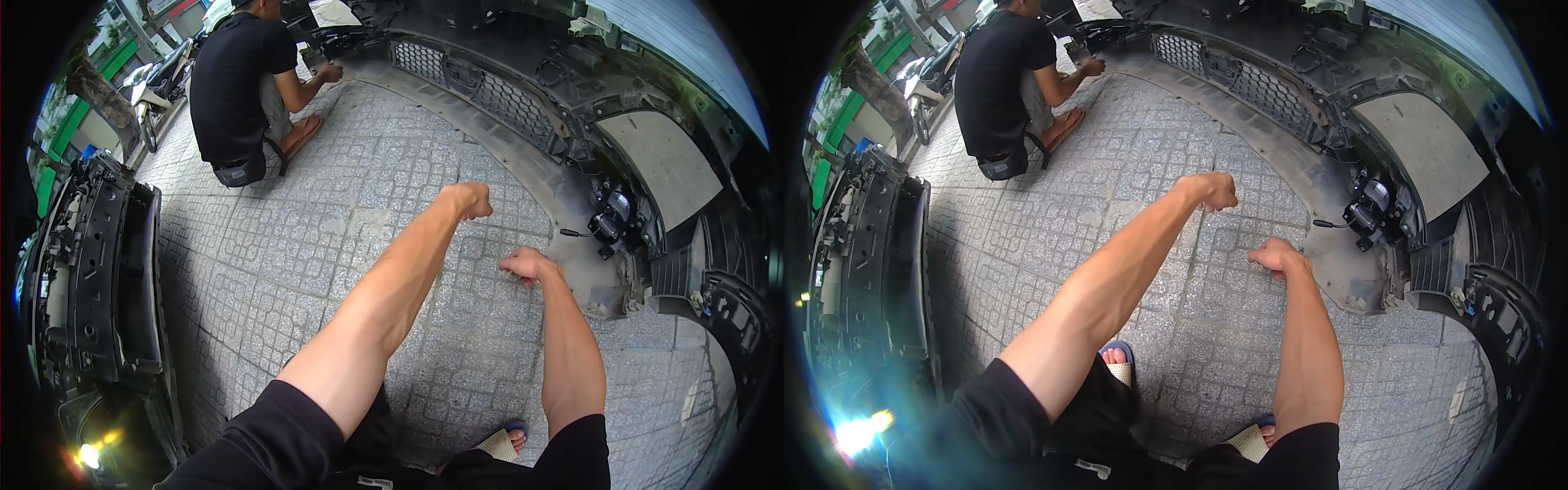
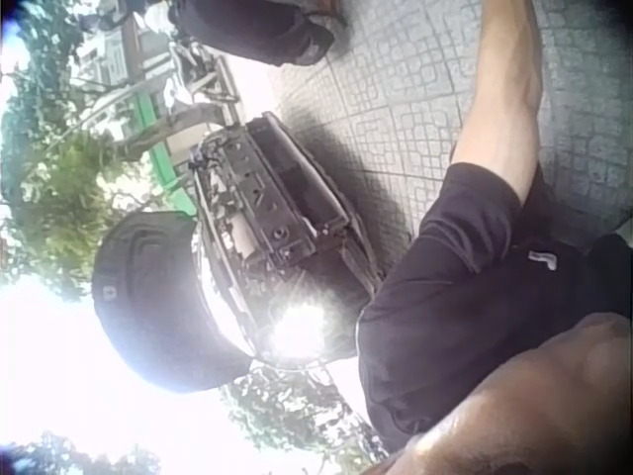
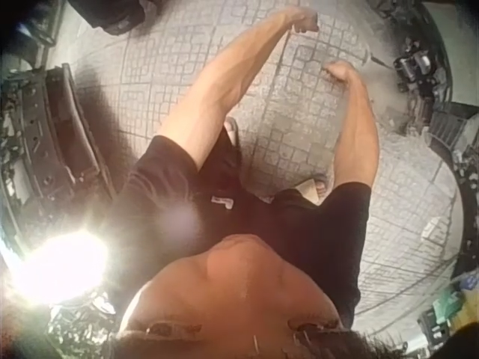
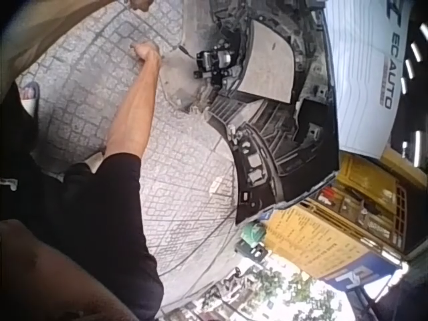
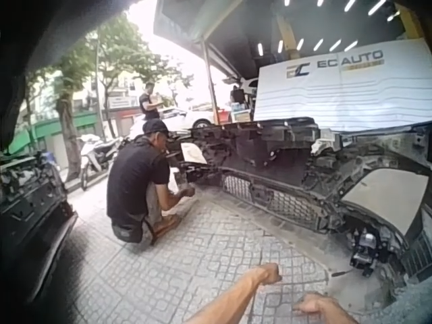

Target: Inspecting and preparing a car bumper for repair or installation.

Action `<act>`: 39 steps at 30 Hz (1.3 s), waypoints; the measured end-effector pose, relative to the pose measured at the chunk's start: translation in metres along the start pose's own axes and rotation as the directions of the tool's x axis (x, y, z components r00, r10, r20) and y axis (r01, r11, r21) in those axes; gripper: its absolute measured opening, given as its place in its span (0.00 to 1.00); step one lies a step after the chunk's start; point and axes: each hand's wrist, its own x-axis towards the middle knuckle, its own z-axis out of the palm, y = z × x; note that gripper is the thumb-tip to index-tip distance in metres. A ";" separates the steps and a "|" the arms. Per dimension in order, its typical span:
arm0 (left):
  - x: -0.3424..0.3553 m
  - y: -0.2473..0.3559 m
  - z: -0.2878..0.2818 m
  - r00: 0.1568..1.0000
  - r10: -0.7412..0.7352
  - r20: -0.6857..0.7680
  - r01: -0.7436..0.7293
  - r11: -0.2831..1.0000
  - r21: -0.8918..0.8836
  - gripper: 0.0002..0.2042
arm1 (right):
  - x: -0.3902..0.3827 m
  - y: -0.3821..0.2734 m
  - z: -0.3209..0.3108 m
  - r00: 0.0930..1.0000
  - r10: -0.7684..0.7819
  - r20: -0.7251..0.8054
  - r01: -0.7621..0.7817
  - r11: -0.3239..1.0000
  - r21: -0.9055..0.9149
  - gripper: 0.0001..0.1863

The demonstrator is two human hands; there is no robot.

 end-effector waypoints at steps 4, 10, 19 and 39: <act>-0.003 -0.009 -0.003 1.000 -0.018 0.007 0.018 1.000 -0.002 0.15 | -0.007 -0.008 0.004 0.999 -0.034 -0.024 0.035 0.999 0.038 0.17; -0.005 -0.004 -0.005 1.000 -0.026 0.005 0.026 1.000 0.013 0.15 | -0.002 0.002 0.004 0.999 -0.047 -0.015 0.048 0.998 0.042 0.18; -0.010 0.004 -0.006 1.000 -0.011 0.001 0.011 1.000 0.013 0.16 | -0.009 0.001 0.001 0.999 0.029 0.016 -0.028 0.998 -0.050 0.26; -0.012 0.004 -0.007 1.000 -0.009 0.004 0.009 1.000 0.018 0.17 | -0.012 -0.005 0.003 1.000 0.003 -0.001 -0.003 0.998 -0.068 0.28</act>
